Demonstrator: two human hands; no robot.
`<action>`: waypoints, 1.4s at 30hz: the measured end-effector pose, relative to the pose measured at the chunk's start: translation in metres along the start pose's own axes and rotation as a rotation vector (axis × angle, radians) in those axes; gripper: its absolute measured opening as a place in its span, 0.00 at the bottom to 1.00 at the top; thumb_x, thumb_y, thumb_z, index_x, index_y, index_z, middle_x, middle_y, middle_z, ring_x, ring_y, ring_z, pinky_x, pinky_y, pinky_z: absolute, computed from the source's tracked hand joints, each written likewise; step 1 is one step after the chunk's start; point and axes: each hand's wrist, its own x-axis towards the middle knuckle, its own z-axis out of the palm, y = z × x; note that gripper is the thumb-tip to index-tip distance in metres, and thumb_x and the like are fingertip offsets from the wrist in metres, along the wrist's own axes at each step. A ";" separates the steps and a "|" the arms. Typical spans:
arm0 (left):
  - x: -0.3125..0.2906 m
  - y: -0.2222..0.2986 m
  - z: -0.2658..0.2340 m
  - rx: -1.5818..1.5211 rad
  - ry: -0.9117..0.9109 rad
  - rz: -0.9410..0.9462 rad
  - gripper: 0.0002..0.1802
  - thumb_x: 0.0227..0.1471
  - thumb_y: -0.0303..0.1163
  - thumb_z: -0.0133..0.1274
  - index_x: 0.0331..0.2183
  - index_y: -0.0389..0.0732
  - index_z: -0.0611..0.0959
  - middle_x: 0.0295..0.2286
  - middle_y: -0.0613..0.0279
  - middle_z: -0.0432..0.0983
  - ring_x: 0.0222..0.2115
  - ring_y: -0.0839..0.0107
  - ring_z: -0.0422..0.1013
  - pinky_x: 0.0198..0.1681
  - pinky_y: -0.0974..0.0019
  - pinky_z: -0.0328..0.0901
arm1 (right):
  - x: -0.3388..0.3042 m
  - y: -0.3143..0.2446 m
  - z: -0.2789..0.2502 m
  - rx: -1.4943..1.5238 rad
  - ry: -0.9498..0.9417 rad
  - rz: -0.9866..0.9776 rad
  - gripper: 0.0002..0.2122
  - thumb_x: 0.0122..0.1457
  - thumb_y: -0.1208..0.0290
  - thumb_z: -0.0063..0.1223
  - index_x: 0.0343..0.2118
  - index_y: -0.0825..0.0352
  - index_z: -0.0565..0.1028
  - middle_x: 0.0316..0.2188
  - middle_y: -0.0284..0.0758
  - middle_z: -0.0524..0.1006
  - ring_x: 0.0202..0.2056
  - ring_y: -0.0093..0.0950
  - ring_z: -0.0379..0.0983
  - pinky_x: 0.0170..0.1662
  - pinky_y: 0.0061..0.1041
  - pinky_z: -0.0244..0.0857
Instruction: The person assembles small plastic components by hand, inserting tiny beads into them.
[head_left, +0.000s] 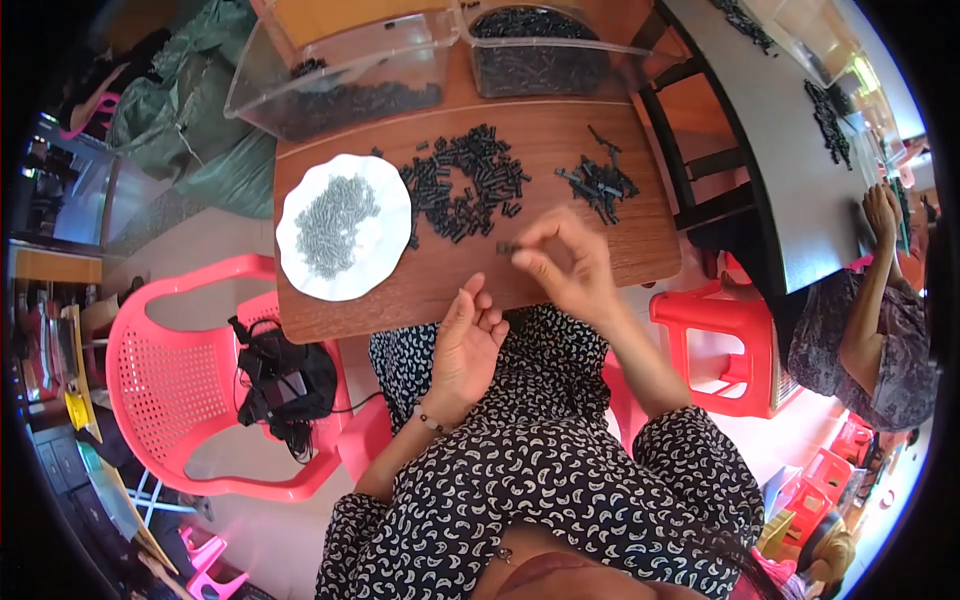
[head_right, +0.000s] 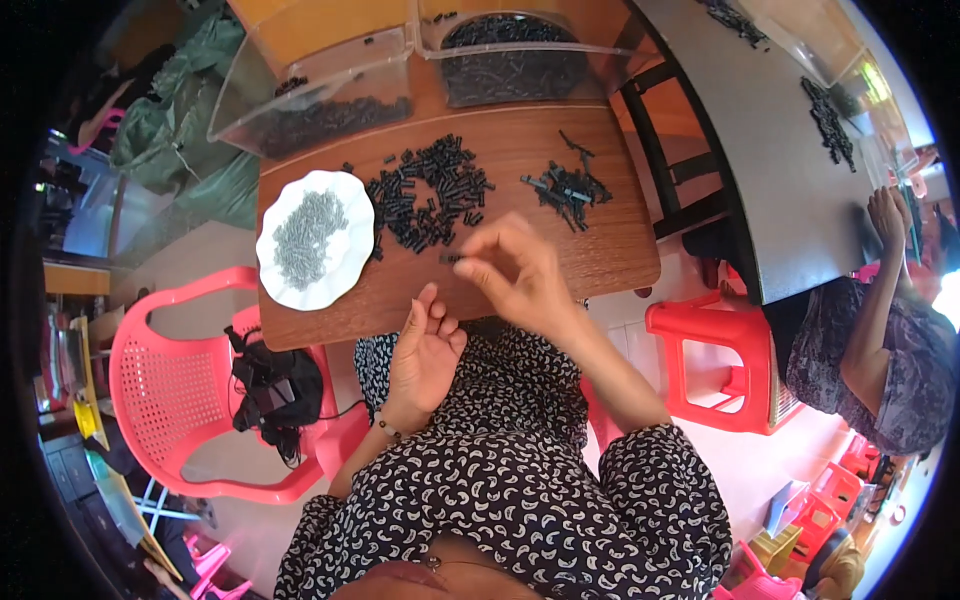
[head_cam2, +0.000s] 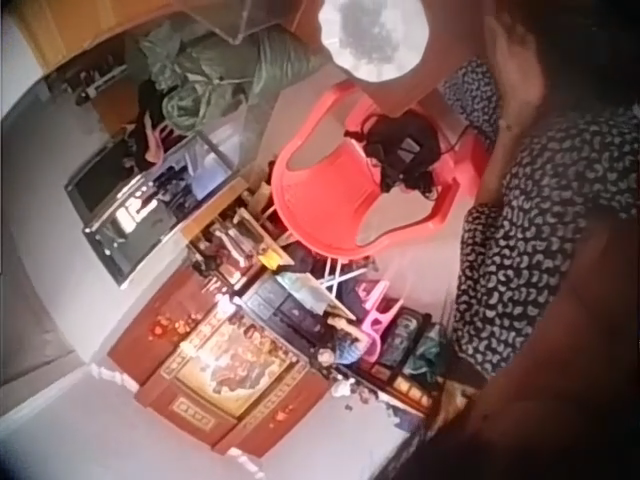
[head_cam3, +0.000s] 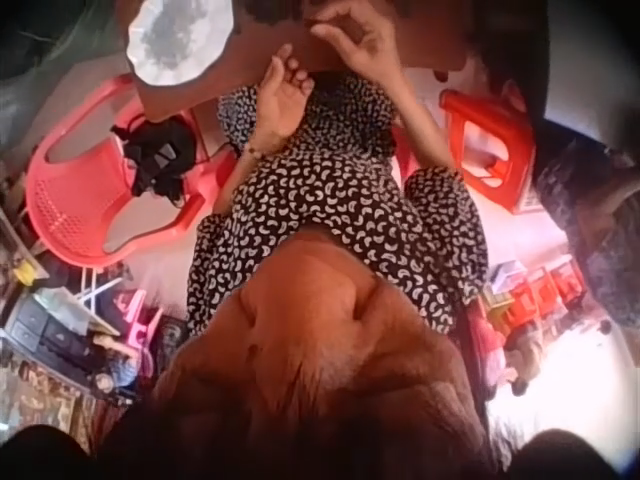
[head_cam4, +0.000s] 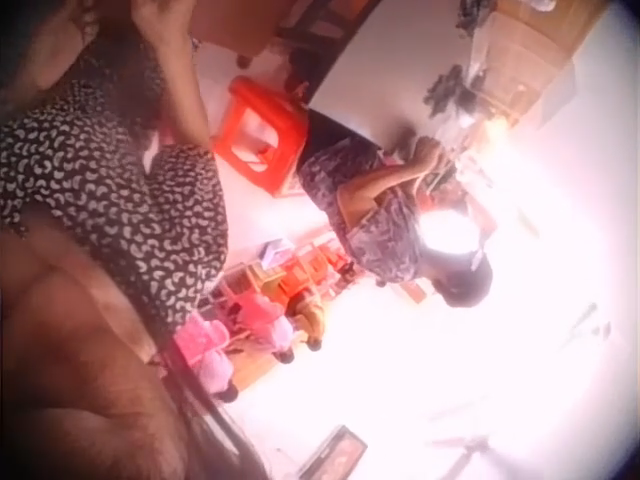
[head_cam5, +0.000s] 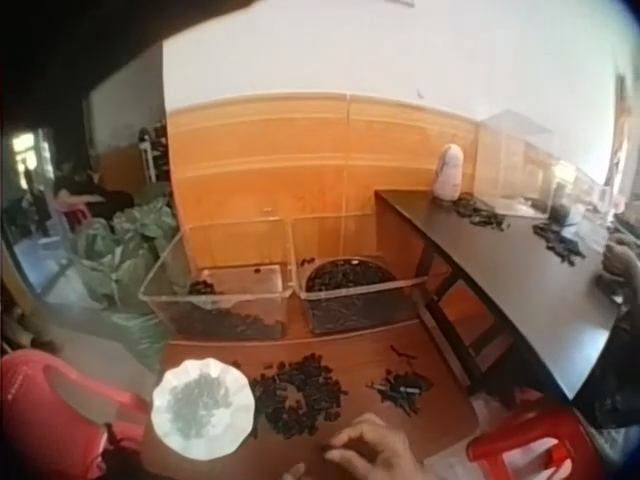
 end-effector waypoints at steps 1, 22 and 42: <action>0.003 0.005 -0.005 -0.045 -0.015 -0.029 0.17 0.58 0.39 0.51 0.47 0.44 0.76 0.30 0.74 0.70 0.31 0.80 0.65 0.38 0.73 0.62 | 0.018 -0.006 -0.009 -0.135 0.002 -0.066 0.07 0.49 0.74 0.63 0.30 0.68 0.75 0.29 0.34 0.76 0.33 0.26 0.73 0.38 0.24 0.67; 0.003 0.014 -0.008 -0.054 0.029 -0.129 0.16 0.59 0.37 0.50 0.45 0.39 0.78 0.28 0.69 0.74 0.28 0.79 0.66 0.35 0.74 0.65 | 0.120 0.023 -0.051 -0.663 0.026 -0.487 0.05 0.47 0.77 0.59 0.29 0.64 0.78 0.28 0.33 0.77 0.34 0.35 0.69 0.42 0.31 0.64; 0.002 0.009 -0.007 -0.006 0.066 -0.102 0.14 0.58 0.35 0.51 0.43 0.38 0.79 0.28 0.68 0.76 0.27 0.78 0.68 0.34 0.74 0.65 | 0.071 0.067 -0.027 -0.635 -0.167 -0.345 0.06 0.46 0.78 0.60 0.29 0.65 0.78 0.28 0.33 0.73 0.38 0.35 0.66 0.43 0.33 0.61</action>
